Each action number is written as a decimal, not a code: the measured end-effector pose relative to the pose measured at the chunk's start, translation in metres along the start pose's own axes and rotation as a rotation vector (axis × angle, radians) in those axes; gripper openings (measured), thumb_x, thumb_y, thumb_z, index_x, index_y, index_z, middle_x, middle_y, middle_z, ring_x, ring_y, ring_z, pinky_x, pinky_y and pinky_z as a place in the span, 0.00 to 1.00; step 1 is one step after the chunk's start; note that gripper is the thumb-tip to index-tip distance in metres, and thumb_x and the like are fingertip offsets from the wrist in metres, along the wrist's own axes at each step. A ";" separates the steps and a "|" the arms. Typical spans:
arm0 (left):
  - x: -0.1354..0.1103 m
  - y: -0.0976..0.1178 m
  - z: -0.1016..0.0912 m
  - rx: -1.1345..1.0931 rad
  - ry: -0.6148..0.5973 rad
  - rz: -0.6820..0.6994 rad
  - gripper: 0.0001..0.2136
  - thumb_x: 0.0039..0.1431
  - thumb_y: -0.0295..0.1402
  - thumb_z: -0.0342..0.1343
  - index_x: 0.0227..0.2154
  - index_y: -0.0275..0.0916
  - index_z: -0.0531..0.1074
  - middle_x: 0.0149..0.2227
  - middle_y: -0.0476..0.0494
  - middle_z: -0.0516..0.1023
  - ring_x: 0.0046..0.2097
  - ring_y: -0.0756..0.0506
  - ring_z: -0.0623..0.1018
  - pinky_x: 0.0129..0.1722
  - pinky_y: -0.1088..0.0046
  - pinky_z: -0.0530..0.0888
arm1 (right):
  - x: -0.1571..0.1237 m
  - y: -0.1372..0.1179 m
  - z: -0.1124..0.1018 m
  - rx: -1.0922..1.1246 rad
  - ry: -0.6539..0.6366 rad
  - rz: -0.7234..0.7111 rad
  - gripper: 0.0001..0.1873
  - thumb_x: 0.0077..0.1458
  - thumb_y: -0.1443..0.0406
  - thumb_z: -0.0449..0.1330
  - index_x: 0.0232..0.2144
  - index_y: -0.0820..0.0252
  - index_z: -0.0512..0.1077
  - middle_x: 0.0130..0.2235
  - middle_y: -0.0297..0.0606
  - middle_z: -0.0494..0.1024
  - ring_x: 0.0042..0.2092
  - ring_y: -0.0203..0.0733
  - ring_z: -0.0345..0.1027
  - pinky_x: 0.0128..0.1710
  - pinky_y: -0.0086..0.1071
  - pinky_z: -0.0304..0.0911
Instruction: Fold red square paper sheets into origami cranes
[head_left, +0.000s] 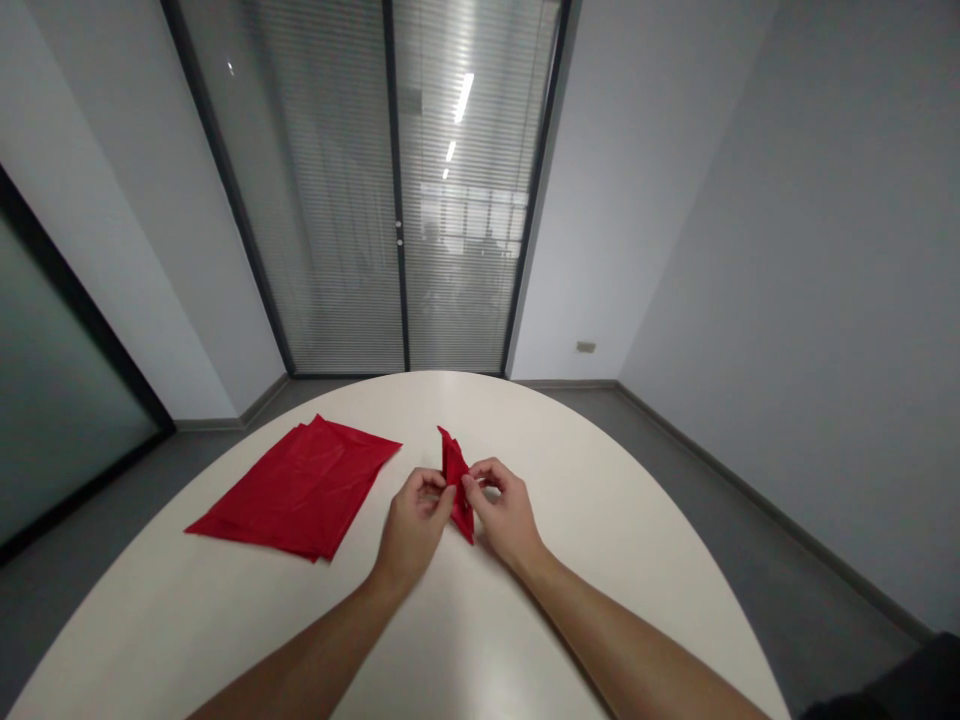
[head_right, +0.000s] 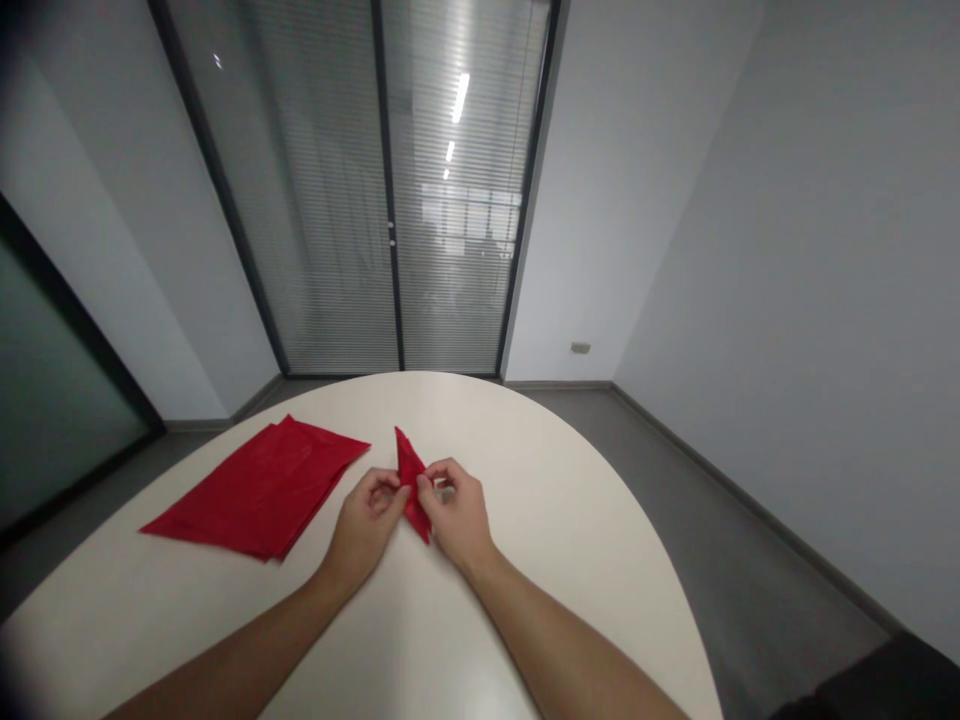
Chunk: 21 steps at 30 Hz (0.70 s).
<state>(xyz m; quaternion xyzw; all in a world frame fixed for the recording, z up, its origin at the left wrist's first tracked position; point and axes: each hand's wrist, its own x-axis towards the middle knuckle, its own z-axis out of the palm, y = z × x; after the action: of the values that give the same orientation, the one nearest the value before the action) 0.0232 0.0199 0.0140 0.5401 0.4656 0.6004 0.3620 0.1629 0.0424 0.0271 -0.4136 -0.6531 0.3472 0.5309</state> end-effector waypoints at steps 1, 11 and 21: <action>0.000 0.000 0.000 -0.033 0.033 -0.010 0.09 0.58 0.37 0.60 0.37 0.39 0.68 0.35 0.46 0.77 0.37 0.47 0.79 0.37 0.73 0.76 | 0.000 0.001 0.000 0.021 -0.017 -0.003 0.07 0.57 0.61 0.60 0.31 0.58 0.72 0.31 0.36 0.78 0.33 0.42 0.70 0.38 0.36 0.66; 0.000 0.006 -0.003 -0.054 0.038 -0.051 0.12 0.61 0.42 0.55 0.41 0.39 0.68 0.35 0.44 0.79 0.34 0.45 0.80 0.35 0.69 0.76 | -0.013 0.000 0.010 0.050 -0.221 -0.072 0.16 0.49 0.71 0.61 0.38 0.54 0.61 0.39 0.34 0.76 0.41 0.42 0.70 0.43 0.37 0.66; 0.008 -0.003 -0.007 -0.084 0.191 -0.014 0.11 0.61 0.42 0.55 0.38 0.40 0.66 0.34 0.47 0.75 0.37 0.45 0.77 0.39 0.70 0.74 | -0.007 0.000 0.006 0.024 -0.219 0.007 0.04 0.57 0.64 0.59 0.35 0.58 0.72 0.33 0.35 0.77 0.34 0.40 0.69 0.36 0.33 0.65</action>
<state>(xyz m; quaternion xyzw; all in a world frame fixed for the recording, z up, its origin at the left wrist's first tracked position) 0.0145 0.0270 0.0140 0.4618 0.4761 0.6655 0.3423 0.1574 0.0356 0.0229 -0.3691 -0.7015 0.4002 0.4600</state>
